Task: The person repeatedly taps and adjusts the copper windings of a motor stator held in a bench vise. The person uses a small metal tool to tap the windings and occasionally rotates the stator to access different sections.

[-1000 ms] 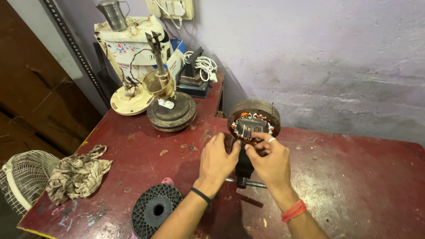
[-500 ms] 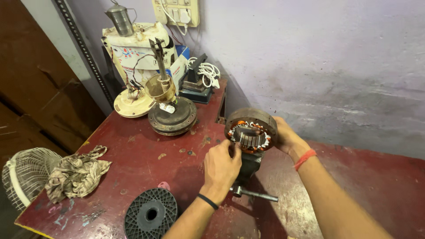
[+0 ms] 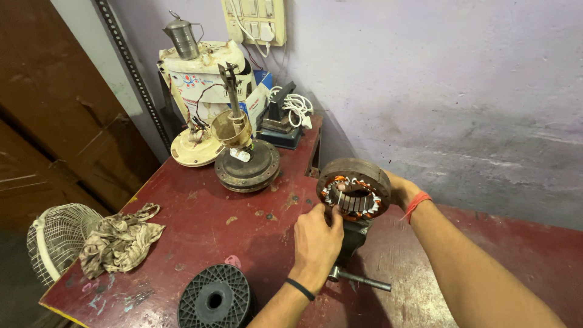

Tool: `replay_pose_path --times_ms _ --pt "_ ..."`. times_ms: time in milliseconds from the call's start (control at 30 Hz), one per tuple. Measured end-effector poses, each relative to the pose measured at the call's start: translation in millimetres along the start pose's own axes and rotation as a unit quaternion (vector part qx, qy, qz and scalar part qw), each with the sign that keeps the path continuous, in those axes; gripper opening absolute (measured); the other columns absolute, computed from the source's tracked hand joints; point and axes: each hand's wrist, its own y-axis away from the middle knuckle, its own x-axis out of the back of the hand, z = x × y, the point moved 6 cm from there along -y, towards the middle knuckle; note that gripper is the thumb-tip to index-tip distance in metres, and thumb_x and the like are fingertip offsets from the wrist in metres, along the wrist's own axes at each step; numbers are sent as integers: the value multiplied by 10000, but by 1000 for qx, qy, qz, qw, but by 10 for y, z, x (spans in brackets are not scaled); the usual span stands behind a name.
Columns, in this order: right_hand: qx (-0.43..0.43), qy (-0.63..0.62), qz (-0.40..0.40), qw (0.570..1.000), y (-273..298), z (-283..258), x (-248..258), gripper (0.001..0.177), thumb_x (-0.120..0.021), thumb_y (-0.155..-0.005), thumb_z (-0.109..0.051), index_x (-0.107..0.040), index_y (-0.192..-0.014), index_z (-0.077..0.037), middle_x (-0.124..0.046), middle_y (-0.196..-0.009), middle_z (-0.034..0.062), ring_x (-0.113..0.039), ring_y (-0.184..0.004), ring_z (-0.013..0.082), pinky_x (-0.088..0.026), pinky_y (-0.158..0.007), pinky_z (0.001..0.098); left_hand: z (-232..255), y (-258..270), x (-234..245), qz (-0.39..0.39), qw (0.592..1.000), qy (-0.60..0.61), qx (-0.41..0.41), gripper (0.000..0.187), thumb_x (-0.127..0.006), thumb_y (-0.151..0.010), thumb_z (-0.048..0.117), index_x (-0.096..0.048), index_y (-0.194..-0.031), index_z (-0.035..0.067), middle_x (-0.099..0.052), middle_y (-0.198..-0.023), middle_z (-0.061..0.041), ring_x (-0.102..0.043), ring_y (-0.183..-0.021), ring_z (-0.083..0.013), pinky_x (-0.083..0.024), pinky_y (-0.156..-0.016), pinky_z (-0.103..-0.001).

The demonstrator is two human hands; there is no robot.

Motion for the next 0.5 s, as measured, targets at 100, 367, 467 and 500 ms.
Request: replay_pose_path --times_ms 100,367,467,500 --pt "4 7 24 1000 8 34 67 364 -557 -1012 -167 -631 -1302 42 -713 -1194 80 -633 -945 140 -564 -807 322 -32 19 -18 -7 1000 18 16 352 -646 -929 288 -661 -781 -31 -654 -678 -286 -672 -680 -470 -520 -634 -529" --pt "-3 4 24 1000 -38 117 128 375 -556 -1005 -157 -608 -1340 4 -700 -1230 54 -630 -995 130 -563 -843 320 -115 67 10 -36 998 30 49 363 -660 -921 285 -639 -761 -40 -649 -637 -239 -653 -585 -424 -491 -579 -495" --pt "35 -3 -8 999 -57 109 129 395 -544 -1028 -170 -595 -1365 30 -687 -1260 62 -620 -1006 122 -559 -857 304 -135 74 44 -35 998 39 46 355 -663 -917 277 -631 -755 -38 -644 -624 -227 -649 -556 -410 -495 -567 -491" --pt "43 28 -14 999 -33 73 108 408 -526 -1028 -188 -585 -1378 13 -675 -1302 36 -612 -1057 98 -539 -901 274 -111 71 69 -20 998 45 25 347 -674 -908 275 -637 -752 -33 -649 -626 -219 -654 -564 -405 -501 -563 -491"
